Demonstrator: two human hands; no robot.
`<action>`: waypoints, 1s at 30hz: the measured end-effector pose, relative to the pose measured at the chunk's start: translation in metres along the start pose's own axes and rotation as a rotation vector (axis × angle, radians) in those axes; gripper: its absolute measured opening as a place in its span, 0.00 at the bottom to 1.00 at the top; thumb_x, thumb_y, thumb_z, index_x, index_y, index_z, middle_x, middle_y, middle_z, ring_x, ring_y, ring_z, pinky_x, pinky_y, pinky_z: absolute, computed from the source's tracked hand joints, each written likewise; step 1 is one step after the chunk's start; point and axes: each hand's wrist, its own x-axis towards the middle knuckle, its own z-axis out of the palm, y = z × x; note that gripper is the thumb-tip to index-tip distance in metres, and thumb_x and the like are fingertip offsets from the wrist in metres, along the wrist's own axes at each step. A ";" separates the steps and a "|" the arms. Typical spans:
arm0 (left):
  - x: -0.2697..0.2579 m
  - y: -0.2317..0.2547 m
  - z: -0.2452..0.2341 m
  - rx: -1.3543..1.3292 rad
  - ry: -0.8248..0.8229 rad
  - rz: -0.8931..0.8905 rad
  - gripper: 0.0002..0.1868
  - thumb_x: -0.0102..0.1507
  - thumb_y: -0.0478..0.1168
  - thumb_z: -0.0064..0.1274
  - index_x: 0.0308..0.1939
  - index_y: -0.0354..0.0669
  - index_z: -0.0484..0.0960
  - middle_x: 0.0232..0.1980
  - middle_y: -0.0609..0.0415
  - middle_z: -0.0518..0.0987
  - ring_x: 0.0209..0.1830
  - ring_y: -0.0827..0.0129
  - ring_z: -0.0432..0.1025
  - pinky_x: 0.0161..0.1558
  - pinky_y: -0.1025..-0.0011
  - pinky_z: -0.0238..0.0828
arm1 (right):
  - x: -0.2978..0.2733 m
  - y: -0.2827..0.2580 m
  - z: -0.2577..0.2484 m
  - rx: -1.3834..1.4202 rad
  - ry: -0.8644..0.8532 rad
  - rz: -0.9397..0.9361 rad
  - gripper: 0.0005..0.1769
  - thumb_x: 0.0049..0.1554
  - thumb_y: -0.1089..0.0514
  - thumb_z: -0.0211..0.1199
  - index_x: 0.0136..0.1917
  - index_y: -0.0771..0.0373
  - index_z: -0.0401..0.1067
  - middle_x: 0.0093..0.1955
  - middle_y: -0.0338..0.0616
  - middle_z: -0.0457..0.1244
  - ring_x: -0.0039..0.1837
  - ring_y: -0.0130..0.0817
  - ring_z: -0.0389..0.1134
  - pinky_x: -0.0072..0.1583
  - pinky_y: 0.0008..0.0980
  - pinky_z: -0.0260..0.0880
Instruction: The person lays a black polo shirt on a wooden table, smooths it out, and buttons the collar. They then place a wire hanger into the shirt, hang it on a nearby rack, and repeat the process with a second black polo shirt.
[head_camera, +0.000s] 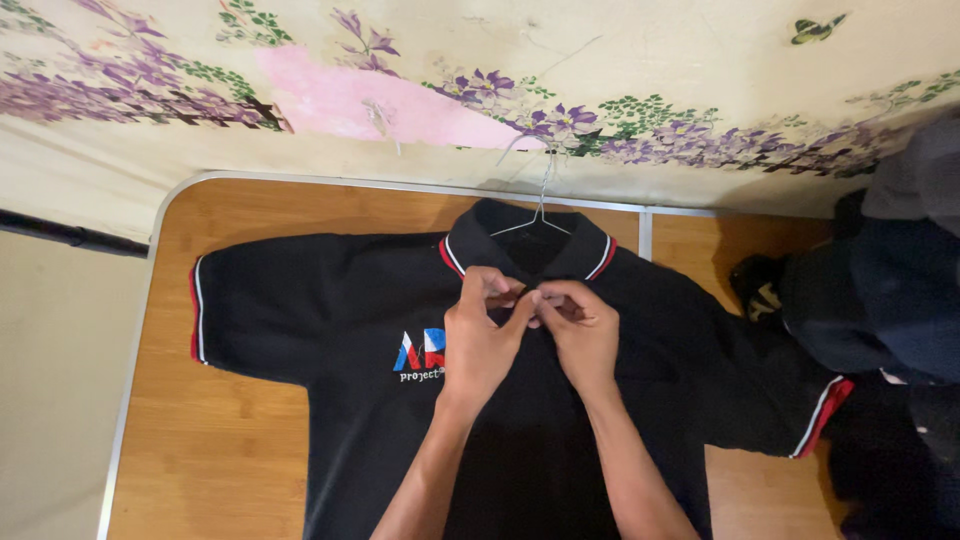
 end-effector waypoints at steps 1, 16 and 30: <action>0.000 -0.001 0.000 -0.006 0.007 -0.011 0.14 0.64 0.29 0.59 0.42 0.37 0.67 0.37 0.49 0.84 0.37 0.67 0.84 0.35 0.71 0.80 | 0.000 0.000 0.001 -0.014 -0.002 0.005 0.07 0.58 0.71 0.67 0.51 0.72 0.76 0.46 0.48 0.71 0.46 0.30 0.74 0.48 0.29 0.77; -0.006 -0.022 0.012 0.117 0.091 0.097 0.10 0.67 0.28 0.54 0.41 0.36 0.67 0.39 0.45 0.82 0.35 0.56 0.80 0.36 0.64 0.77 | 0.001 0.008 0.000 -0.052 -0.046 0.066 0.06 0.63 0.68 0.61 0.53 0.71 0.74 0.45 0.44 0.70 0.46 0.28 0.73 0.50 0.28 0.76; -0.010 -0.020 0.023 0.163 0.175 0.023 0.10 0.65 0.30 0.57 0.43 0.36 0.69 0.39 0.46 0.83 0.36 0.61 0.82 0.36 0.67 0.79 | -0.001 0.011 0.000 -0.090 -0.035 -0.001 0.07 0.61 0.70 0.63 0.53 0.70 0.74 0.48 0.43 0.70 0.51 0.26 0.73 0.54 0.28 0.77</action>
